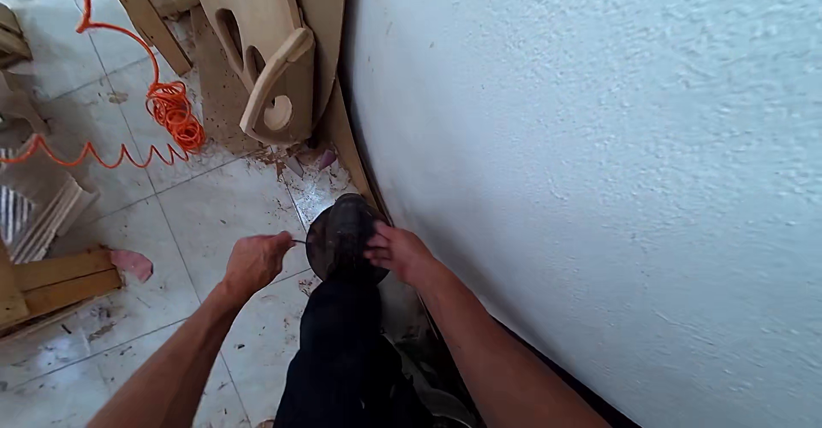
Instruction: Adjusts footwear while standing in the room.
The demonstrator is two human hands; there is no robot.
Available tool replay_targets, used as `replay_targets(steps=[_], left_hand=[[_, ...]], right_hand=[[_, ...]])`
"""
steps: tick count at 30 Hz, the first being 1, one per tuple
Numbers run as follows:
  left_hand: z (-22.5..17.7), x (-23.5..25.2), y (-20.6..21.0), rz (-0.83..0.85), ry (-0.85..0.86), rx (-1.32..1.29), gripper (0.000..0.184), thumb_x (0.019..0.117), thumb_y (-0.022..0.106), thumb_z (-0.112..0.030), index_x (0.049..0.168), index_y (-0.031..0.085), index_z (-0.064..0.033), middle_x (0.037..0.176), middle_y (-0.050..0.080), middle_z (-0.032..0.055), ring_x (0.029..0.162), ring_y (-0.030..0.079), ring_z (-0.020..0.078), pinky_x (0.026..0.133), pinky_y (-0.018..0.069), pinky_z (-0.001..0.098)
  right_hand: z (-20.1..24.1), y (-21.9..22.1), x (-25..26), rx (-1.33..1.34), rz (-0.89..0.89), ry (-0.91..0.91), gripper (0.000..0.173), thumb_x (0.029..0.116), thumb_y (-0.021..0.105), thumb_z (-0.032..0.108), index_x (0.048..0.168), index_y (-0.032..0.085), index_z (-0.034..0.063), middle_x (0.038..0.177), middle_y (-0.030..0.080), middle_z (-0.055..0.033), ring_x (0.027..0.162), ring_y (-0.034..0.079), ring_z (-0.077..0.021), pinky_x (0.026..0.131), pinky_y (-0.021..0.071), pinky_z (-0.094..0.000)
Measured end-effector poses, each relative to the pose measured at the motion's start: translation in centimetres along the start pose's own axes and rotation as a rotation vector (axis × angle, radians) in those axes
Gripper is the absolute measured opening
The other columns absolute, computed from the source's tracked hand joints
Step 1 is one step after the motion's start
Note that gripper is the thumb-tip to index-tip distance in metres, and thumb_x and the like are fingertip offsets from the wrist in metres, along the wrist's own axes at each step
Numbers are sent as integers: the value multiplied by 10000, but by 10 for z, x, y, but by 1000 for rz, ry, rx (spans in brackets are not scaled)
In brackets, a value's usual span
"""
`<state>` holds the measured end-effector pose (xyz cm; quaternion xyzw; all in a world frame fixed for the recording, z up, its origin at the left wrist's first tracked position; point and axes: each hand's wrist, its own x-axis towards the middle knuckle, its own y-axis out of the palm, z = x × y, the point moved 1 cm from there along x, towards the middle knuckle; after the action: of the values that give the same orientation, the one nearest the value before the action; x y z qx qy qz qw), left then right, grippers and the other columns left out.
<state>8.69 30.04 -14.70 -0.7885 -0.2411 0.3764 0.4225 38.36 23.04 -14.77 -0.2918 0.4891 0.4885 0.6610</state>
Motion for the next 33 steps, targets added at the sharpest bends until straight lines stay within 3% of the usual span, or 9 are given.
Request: replay_targets(steps=[4, 9, 13, 18, 24, 26, 29, 31, 33], left_hand=[[48, -36, 94, 520, -562, -356, 375, 1088, 472, -319, 1251, 708, -77, 1188, 714, 195, 1127, 672, 378, 988, 493, 627], [-18, -7, 115, 231, -528, -893, 543, 1022, 555, -68, 1550, 427, -53, 1632, 366, 189, 1437, 462, 356, 1150, 426, 534], [-65, 4, 99, 127, -531, -1036, 290, 1050, 574, -85, 1313, 628, 24, 1305, 668, 207, 1163, 666, 316, 1027, 513, 495], [-66, 14, 83, 246, -462, -664, 264, 1081, 511, -152, 1214, 623, 47, 1086, 686, 255, 1029, 683, 392, 944, 528, 578], [-38, 31, 69, 354, -273, -293, 280, 1041, 582, -334, 996, 707, -88, 878, 718, 132, 869, 714, 333, 789, 560, 601], [-28, 27, 84, 360, -353, -556, 283, 1038, 613, -272, 937, 691, -20, 840, 674, 146, 810, 665, 301, 778, 542, 551], [-47, 33, 70, 244, -458, -995, 294, 1101, 475, -217, 1005, 651, -3, 820, 598, 88, 672, 528, 169, 632, 466, 363], [-67, 42, 61, 128, -445, -1020, 296, 1108, 452, -230, 1010, 652, -35, 793, 606, 63, 641, 533, 138, 605, 466, 332], [-73, 50, 63, 96, -416, -872, 252, 1062, 567, -209, 1037, 730, -19, 980, 714, 144, 900, 689, 256, 852, 567, 494]], right_hand=[[-78, -60, 36, 330, -408, 176, 361, 1113, 383, 387, 1135, 571, 79, 833, 573, -63, 620, 549, -156, 563, 483, -318], [-84, -1, 14, 105, -107, 287, 845, 981, 444, 721, 1454, 480, 22, 1388, 573, -238, 1216, 595, -362, 984, 496, -535], [-85, 28, 20, -473, -285, 46, 525, 869, 758, 577, 1040, 779, 81, 1050, 725, -195, 1024, 667, -382, 866, 505, -627], [-72, 42, 16, -450, -343, -272, 290, 1040, 612, 336, 1098, 780, 107, 1090, 724, -144, 1026, 669, -329, 878, 511, -588], [-62, 46, 24, -77, -30, -239, 354, 1081, 510, 370, 1018, 765, 134, 636, 586, 9, 461, 442, -80, 415, 326, -237], [-74, 39, 36, -233, -45, -270, 338, 1074, 510, 329, 932, 736, 121, 621, 511, -1, 492, 407, -104, 470, 339, -286], [-60, 44, 33, -702, 81, -355, 217, 1007, 626, 253, 1036, 744, 73, 949, 718, -142, 894, 692, -307, 801, 552, -569], [-62, 49, 33, -723, 55, -355, 263, 969, 681, 311, 941, 715, 52, 856, 686, -155, 807, 669, -330, 713, 527, -587], [-65, 46, 31, -412, -54, -229, 307, 1030, 603, 354, 995, 693, 62, 738, 572, -83, 622, 523, -199, 573, 443, -406]])
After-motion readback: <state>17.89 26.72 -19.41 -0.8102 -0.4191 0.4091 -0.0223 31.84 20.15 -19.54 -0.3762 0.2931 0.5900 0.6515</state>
